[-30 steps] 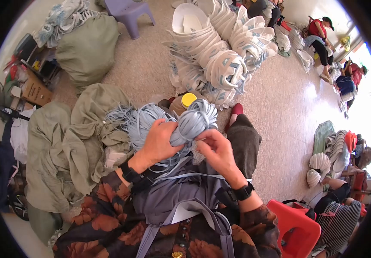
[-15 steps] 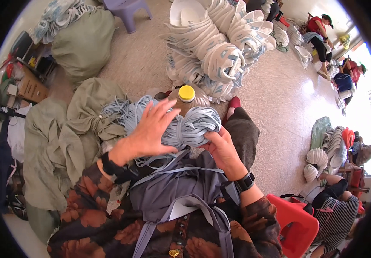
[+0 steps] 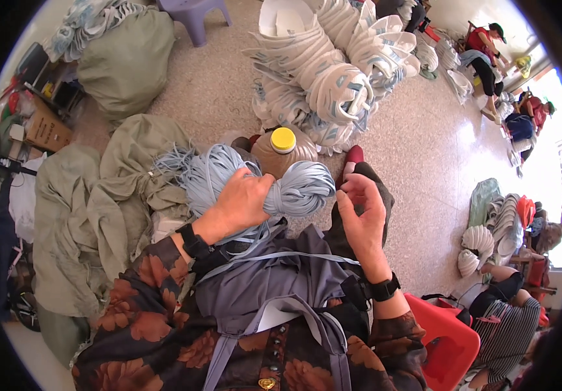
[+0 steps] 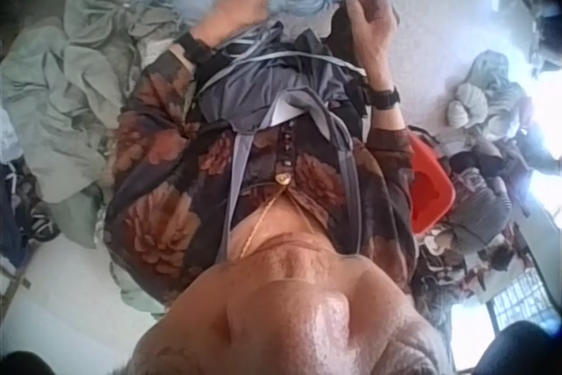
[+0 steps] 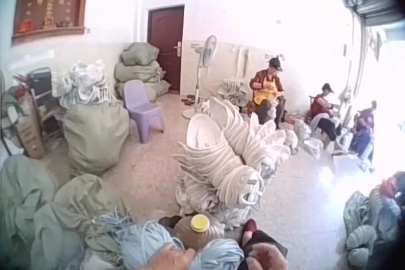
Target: Sorting and organizing bundles of shoe laces and stacking shoe components in a manufacturing environment.
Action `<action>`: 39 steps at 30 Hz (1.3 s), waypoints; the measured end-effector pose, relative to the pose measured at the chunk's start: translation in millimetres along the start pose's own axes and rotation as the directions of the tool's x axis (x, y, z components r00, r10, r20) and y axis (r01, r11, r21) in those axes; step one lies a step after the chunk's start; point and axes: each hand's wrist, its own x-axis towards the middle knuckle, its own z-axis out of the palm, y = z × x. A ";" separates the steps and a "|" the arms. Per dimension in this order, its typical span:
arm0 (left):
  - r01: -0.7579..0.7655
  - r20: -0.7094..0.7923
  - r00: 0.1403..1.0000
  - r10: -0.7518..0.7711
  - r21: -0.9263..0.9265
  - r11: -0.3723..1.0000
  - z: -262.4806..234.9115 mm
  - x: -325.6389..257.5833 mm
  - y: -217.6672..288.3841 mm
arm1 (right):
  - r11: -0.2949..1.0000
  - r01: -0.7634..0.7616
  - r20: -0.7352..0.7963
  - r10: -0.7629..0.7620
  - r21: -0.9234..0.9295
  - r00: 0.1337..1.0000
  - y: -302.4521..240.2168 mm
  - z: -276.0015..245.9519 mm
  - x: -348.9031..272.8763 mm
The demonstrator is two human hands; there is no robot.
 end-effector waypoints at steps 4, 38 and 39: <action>-0.016 -0.088 0.996 0.025 0.106 0.994 3.9 -7.0 7.7 | 0.890 0.396 0.357 -0.302 -0.227 0.884 -33.2 26.5 1.5; -0.139 -0.226 0.947 0.229 0.354 0.925 17.1 -27.1 17.3 | 0.775 -0.593 0.585 0.382 0.219 0.715 34.9 37.5 9.2; -0.141 -0.230 0.945 0.233 0.357 0.923 16.6 -27.0 17.1 | 0.775 -0.592 0.584 0.381 0.220 0.716 35.9 36.9 8.4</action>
